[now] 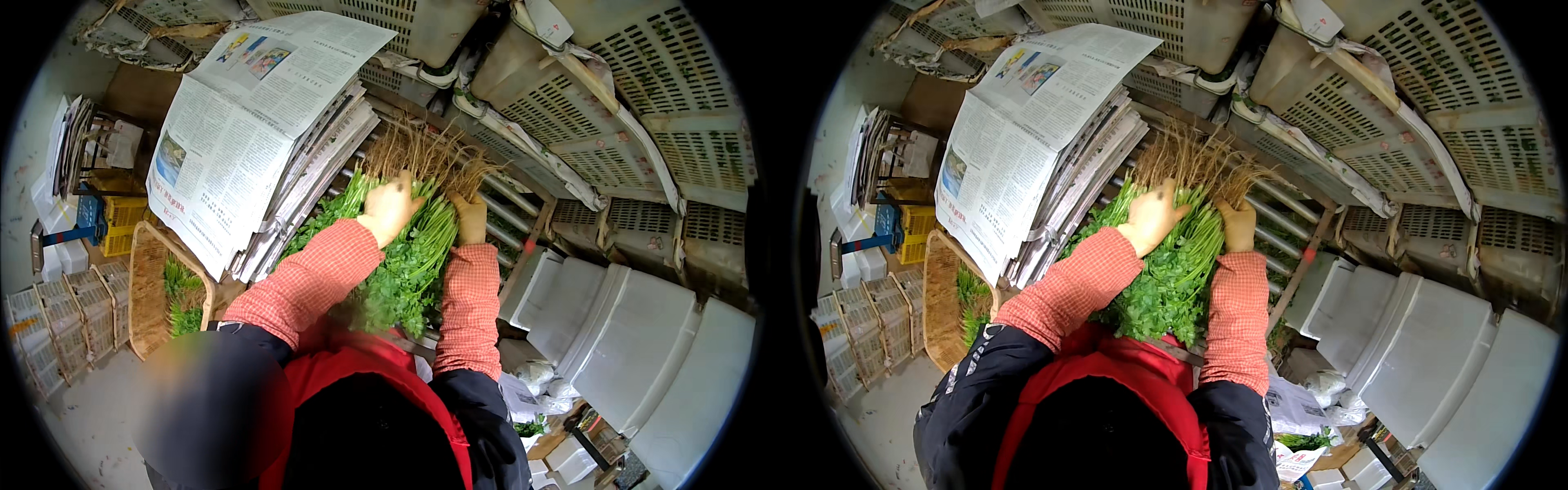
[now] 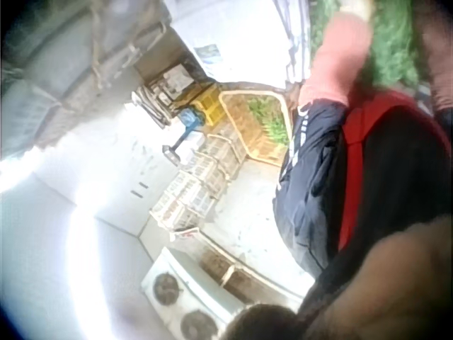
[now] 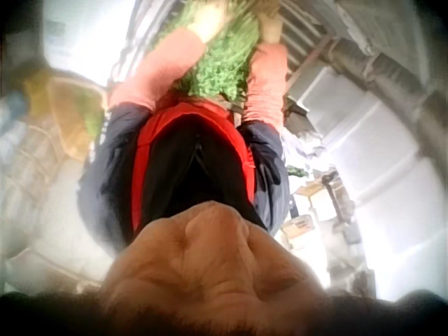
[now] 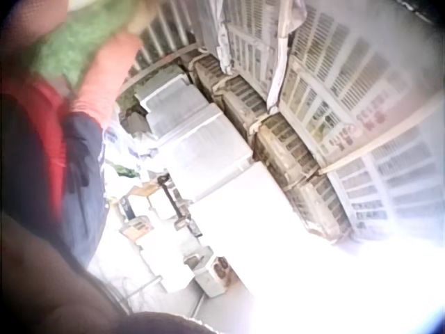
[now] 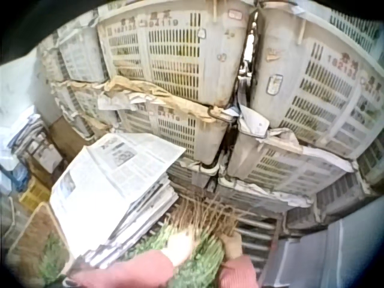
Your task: The person gathers leafy green vegetables, aligns them into bundles, and ties them with thin strips. The person places the tied bundles into a plastic crate and repeats the process with additional greens.
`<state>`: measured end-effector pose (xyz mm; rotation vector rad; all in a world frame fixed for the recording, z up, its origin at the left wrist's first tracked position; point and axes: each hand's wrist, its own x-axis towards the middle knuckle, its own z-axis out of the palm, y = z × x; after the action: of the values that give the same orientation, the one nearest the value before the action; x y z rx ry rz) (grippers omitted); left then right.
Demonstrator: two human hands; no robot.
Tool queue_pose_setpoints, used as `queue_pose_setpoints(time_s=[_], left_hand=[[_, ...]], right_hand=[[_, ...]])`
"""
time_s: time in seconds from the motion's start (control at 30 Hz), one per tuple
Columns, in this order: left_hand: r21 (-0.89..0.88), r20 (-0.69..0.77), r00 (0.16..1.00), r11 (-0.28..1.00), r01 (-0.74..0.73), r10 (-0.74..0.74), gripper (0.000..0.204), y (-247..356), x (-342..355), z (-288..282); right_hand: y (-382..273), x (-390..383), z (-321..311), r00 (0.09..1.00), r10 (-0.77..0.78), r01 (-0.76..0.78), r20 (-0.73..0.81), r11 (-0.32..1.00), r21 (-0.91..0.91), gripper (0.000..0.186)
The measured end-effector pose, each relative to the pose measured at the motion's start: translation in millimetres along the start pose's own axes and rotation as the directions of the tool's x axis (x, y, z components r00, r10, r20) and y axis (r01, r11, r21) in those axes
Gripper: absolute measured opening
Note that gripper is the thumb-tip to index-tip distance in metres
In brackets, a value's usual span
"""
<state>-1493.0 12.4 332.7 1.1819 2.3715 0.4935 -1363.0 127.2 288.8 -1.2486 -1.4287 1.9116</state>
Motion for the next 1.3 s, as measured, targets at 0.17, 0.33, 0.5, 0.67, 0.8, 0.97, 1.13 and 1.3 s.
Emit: queue_pose_setpoints(time_s=[0.17,0.33,0.5,0.67,0.8,0.97,1.13,1.3], left_hand=[[0.115,-0.055,0.994,0.989,-0.090,0.096,0.022,-17.9,26.6,25.2],[-0.392,-0.061,0.981,0.908,0.148,-0.186,0.023,-20.8,26.0,11.1],[-0.786,0.187,0.894,0.484,0.385,-0.408,0.028,-11.0,25.6,-5.4],[-0.806,0.248,0.895,0.434,0.404,-0.371,0.025,-8.4,26.8,-15.5],[-0.818,0.124,0.908,0.477,0.322,-0.400,0.020,-12.0,22.3,-27.8],[0.055,-0.475,0.876,0.990,0.133,-0.091,0.026,-59.9,34.7,-27.5],[0.201,-0.440,0.868,0.967,-0.155,0.230,0.027,-26.6,20.5,-13.7],[0.265,0.176,0.984,0.963,-0.041,-0.006,0.037,13.6,24.5,-5.1]], right_hand=[[-10.8,-0.4,11.5,1.000,-0.019,0.021,0.018,0.995,-0.098,0.024],[9.7,16.8,1.4,0.998,-0.053,0.055,0.017,0.989,-0.136,0.028],[1.2,13.3,6.9,0.997,-0.033,0.039,0.069,0.994,-0.102,0.029],[-0.2,14.1,7.6,0.998,-0.002,0.010,0.065,0.993,-0.116,0.031],[-7.0,10.5,5.8,0.994,0.083,-0.096,-0.064,0.969,-0.229,0.039],[22.3,12.9,-23.2,0.915,-0.354,0.214,-0.195,0.833,-0.510,0.048],[-8.2,-34.1,-0.5,0.938,-0.344,0.295,0.037,0.741,-0.603,0.030],[-4.6,-46.3,27.0,0.907,-0.327,0.379,0.264,0.366,-0.850,0.033]])
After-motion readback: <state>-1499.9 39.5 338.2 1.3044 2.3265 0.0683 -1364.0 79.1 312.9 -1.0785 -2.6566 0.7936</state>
